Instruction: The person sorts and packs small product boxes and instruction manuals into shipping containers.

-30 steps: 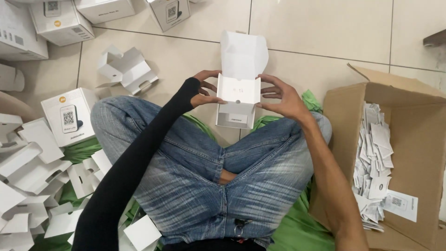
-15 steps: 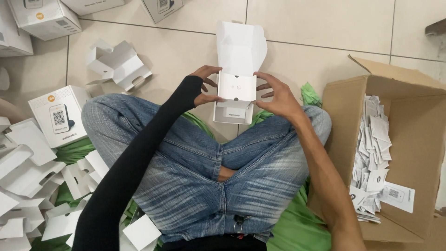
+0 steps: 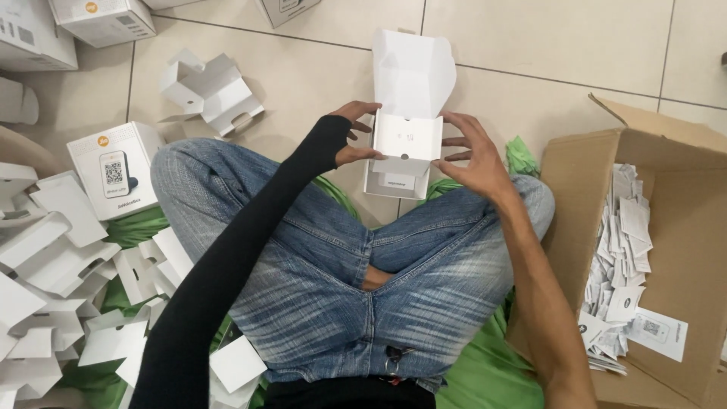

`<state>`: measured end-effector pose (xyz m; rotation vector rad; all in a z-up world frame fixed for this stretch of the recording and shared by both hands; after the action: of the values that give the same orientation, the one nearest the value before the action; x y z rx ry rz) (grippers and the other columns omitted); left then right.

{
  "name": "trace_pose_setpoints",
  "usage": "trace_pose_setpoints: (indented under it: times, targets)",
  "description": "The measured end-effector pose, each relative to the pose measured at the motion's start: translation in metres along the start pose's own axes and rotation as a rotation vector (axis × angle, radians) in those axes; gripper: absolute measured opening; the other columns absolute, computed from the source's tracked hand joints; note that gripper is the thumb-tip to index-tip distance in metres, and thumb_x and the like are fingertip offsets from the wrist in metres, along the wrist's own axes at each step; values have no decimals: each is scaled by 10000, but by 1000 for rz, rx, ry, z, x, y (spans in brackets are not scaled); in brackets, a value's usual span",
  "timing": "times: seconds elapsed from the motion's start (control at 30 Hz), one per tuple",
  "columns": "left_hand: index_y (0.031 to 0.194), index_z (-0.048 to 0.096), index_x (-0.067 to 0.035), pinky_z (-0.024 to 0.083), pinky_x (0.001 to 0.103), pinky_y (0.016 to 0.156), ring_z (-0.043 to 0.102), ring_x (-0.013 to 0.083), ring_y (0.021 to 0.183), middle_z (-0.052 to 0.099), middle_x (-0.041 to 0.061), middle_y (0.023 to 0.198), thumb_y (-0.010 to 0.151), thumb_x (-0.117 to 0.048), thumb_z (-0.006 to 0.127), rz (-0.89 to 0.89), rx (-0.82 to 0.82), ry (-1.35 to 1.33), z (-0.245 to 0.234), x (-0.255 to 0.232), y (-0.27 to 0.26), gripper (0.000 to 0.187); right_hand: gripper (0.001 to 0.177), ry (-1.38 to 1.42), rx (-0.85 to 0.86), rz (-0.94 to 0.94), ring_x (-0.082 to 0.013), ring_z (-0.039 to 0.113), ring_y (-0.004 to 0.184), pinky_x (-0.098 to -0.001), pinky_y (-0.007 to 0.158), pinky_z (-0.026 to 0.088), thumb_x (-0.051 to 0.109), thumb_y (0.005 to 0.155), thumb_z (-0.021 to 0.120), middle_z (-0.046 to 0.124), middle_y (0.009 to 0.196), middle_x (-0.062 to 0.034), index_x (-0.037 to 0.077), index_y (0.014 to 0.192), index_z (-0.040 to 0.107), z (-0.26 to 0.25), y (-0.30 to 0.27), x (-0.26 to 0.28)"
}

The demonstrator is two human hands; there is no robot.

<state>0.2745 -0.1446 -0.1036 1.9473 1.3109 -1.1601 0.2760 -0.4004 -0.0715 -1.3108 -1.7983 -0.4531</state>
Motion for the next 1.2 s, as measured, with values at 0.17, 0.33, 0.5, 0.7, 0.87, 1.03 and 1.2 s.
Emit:
trace_pose_setpoints:
  times: [0.17,0.33,0.5,0.7,0.87,1.03,1.2]
  targets:
    - [1491,485,-84,613,397,895,697,275,1164,556,177,1425,723,-394,925,26,-1,30,1,0,0,938,845,-13,23,-5,-306,659,1226,-417,922,632,127,770,828,434,1547,-119,163,1526,453,4,1,0]
    - [1458,484,-57,606,392,858,700,264,1070,570,165,1354,695,-358,953,112,-70,219,16,11,0,945,834,1,19,-28,-294,671,1222,-398,917,642,126,773,830,447,1536,-118,152,1524,468,15,3,-11]
    - [1464,300,-21,647,371,710,735,265,959,592,189,1260,659,-377,953,-192,-215,-174,21,33,2,1096,1018,228,5,108,-348,658,1187,-447,861,647,210,764,870,452,1517,-198,139,1557,235,23,13,-44]
    - [1590,203,-32,610,453,662,739,348,920,574,233,1362,654,-373,873,-361,-130,-358,34,64,27,1200,1070,203,-37,238,-378,693,1142,-482,839,660,309,784,828,532,1452,-248,136,1611,172,27,39,-58]
    - [1575,223,41,577,463,963,614,380,1254,575,305,1402,749,-436,900,-170,-175,-338,39,112,93,1169,1070,225,-47,178,-399,604,1261,-536,1009,529,388,772,847,513,1470,-283,48,1588,243,32,81,-91]
    - [1548,412,46,532,464,1045,656,379,1271,649,271,1343,857,-489,761,-319,-235,-581,0,50,88,941,966,437,-183,221,-369,600,1325,-523,1048,532,545,840,720,566,1437,-265,8,1550,346,10,78,-66]
    - [1567,413,-4,512,516,1132,539,414,1416,481,268,1545,879,-266,745,-10,-145,-362,-3,2,34,807,862,310,-247,76,-382,667,1242,-476,1013,551,475,853,719,643,1347,-236,30,1532,431,-6,26,-18]
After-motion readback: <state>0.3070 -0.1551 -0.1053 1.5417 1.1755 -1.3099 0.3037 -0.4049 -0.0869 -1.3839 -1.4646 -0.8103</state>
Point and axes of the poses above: each hand's wrist, its own y-axis towards the middle knuckle, its own z-axis out of the palm, x = y × z, the point moved 6 cm from there along y, towards the middle knuckle
